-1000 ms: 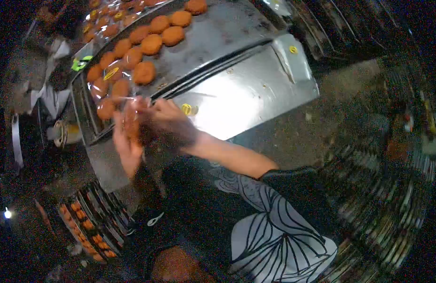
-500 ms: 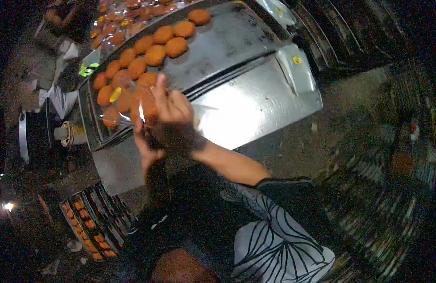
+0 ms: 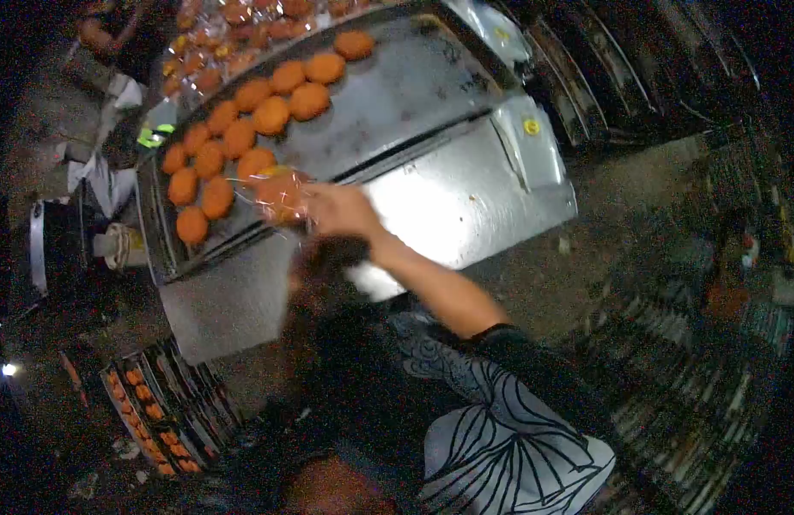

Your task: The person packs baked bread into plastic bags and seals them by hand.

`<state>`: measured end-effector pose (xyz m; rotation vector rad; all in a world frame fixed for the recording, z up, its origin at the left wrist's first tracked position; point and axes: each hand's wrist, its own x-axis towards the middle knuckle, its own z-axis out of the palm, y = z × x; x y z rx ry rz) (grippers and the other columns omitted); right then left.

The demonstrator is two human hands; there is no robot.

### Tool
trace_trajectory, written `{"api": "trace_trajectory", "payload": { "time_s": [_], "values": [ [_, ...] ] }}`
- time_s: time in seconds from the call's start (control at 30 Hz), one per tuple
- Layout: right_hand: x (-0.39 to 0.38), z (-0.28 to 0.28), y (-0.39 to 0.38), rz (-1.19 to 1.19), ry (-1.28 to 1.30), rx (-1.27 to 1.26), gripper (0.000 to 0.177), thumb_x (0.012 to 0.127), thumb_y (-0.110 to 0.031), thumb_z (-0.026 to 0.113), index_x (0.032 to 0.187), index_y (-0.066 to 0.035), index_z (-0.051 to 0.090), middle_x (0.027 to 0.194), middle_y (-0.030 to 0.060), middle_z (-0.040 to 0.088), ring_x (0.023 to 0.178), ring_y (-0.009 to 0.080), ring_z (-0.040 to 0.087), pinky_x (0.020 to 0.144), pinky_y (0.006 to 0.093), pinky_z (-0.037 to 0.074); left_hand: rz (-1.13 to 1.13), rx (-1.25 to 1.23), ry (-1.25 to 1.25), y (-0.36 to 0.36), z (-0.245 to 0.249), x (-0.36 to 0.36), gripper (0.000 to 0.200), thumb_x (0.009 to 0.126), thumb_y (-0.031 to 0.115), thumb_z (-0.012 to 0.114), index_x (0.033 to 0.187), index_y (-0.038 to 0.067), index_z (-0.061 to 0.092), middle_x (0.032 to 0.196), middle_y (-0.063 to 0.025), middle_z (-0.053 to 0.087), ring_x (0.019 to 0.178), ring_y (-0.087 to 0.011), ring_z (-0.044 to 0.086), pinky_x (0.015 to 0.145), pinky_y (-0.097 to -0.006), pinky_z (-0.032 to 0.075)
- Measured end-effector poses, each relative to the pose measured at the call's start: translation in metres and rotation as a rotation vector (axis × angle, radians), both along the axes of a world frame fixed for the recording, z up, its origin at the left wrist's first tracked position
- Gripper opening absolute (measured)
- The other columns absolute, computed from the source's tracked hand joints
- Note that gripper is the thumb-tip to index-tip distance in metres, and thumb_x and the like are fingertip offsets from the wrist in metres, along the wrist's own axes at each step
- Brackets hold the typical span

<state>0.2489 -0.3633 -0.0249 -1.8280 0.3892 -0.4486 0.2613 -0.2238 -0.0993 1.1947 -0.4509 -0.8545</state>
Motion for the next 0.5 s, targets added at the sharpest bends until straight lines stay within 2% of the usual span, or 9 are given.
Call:
{"api": "trace_trajectory", "payload": {
  "time_s": [0.03, 0.07, 0.17, 0.23, 0.27, 0.37, 0.4, 0.43, 0.5],
  "values": [
    [0.019, -0.006, -0.034, -0.085, -0.172, -0.054, 0.019, 0.080, -0.014, 0.053, 0.083, 0.002, 0.062, 0.068, 0.0137, 0.062, 0.062, 0.0132, 0.058, 0.060, 0.0278, 0.047, 0.073, 0.086, 0.274, -0.012, -0.049, -0.007, 0.029, 0.075, 0.012, 0.059, 0.101, 0.001, 0.054, 0.099, -0.0085, 0.056, 0.086, -0.0206, 0.054, 0.075, -0.0330, 0.044],
    [0.036, 0.038, -0.061, -0.117, -0.126, -0.190, 0.019, 0.079, -0.014, 0.054, 0.078, 0.003, 0.063, 0.066, 0.0136, 0.062, 0.061, 0.0162, 0.061, 0.058, 0.0290, 0.048, -0.173, 0.160, -0.179, -0.019, -0.073, 0.004, 0.028, 0.076, 0.013, 0.059, 0.100, 0.001, 0.054, 0.094, -0.0108, 0.059, 0.080, -0.0270, 0.057, 0.072, -0.0335, 0.045],
    [0.085, 0.093, -0.076, -0.119, -0.135, -0.400, 0.025, 0.078, -0.016, 0.055, 0.094, 0.003, 0.059, 0.091, 0.0181, 0.061, 0.083, 0.0236, 0.060, 0.075, 0.0318, 0.046, 0.125, 0.344, -1.143, -0.070, -0.069, -0.006, 0.028, 0.066, 0.015, 0.065, 0.087, -0.001, 0.057, 0.084, -0.0185, 0.054, 0.085, -0.0338, 0.050, 0.074, -0.0377, 0.041],
    [0.100, 0.067, -0.074, -0.005, -0.680, -0.506, 0.044, 0.077, -0.019, 0.055, 0.115, 0.002, 0.046, 0.116, 0.0193, 0.048, 0.107, 0.0290, 0.047, 0.092, 0.0342, 0.035, 0.049, 0.523, -1.231, -0.082, -0.099, -0.002, 0.026, 0.065, 0.017, 0.065, 0.082, -0.001, 0.057, 0.083, -0.0178, 0.052, 0.088, -0.0337, 0.047, 0.076, -0.0413, 0.039],
    [0.065, 0.049, -0.069, 0.208, -0.511, -0.391, 0.058, 0.077, -0.022, 0.056, 0.126, 0.000, 0.032, 0.130, 0.0180, 0.032, 0.120, 0.0281, 0.032, 0.100, 0.0342, 0.021, -0.098, 0.515, -1.173, -0.083, -0.107, 0.009, 0.021, 0.069, 0.014, 0.061, 0.081, -0.002, 0.056, 0.081, -0.0177, 0.052, 0.085, -0.0346, 0.047, 0.076, -0.0415, 0.039],
    [-0.051, -0.043, -0.062, 0.248, 0.070, -0.202, 0.043, 0.075, -0.029, 0.061, 0.107, -0.001, 0.054, 0.100, 0.0152, 0.058, 0.093, 0.0248, 0.056, 0.082, 0.0319, 0.042, -0.146, 0.149, -0.351, -0.088, -0.065, 0.011, 0.010, 0.071, 0.007, 0.053, 0.076, 0.000, 0.056, 0.077, -0.0154, 0.053, 0.080, -0.0293, 0.048, 0.074, -0.0401, 0.039],
    [-0.081, -0.053, -0.063, 0.238, 0.253, -0.142, 0.038, 0.074, -0.029, 0.062, 0.099, 0.000, 0.058, 0.095, 0.0156, 0.059, 0.087, 0.0239, 0.057, 0.077, 0.0305, 0.044, -0.266, 0.136, -1.236, -0.086, -0.138, 0.034, 0.010, 0.068, 0.008, 0.052, 0.075, 0.002, 0.056, 0.078, -0.0121, 0.054, 0.079, -0.0242, 0.049, 0.073, -0.0371, 0.040],
    [-0.109, -0.080, -0.064, 0.177, 0.334, -0.174, 0.038, 0.074, -0.027, 0.062, 0.099, 0.002, 0.057, 0.093, 0.0158, 0.059, 0.083, 0.0228, 0.058, 0.072, 0.0299, 0.045, -0.507, -0.011, -1.505, -0.091, -0.133, 0.039, 0.006, 0.066, 0.009, 0.051, 0.071, 0.006, 0.052, 0.074, -0.0085, 0.051, 0.076, -0.0214, 0.048, 0.073, -0.0339, 0.039],
    [-0.152, -0.130, -0.058, 0.041, 0.337, -0.194, 0.035, 0.074, -0.021, 0.062, 0.099, 0.003, 0.057, 0.081, 0.0113, 0.059, 0.068, 0.0168, 0.054, 0.063, 0.0280, 0.044, -0.638, 0.056, -1.206, -0.086, -0.089, 0.025, 0.004, 0.068, 0.011, 0.051, 0.068, 0.008, 0.048, 0.072, -0.0066, 0.047, 0.074, -0.0202, 0.047, 0.074, -0.0310, 0.038]
  ]
}}
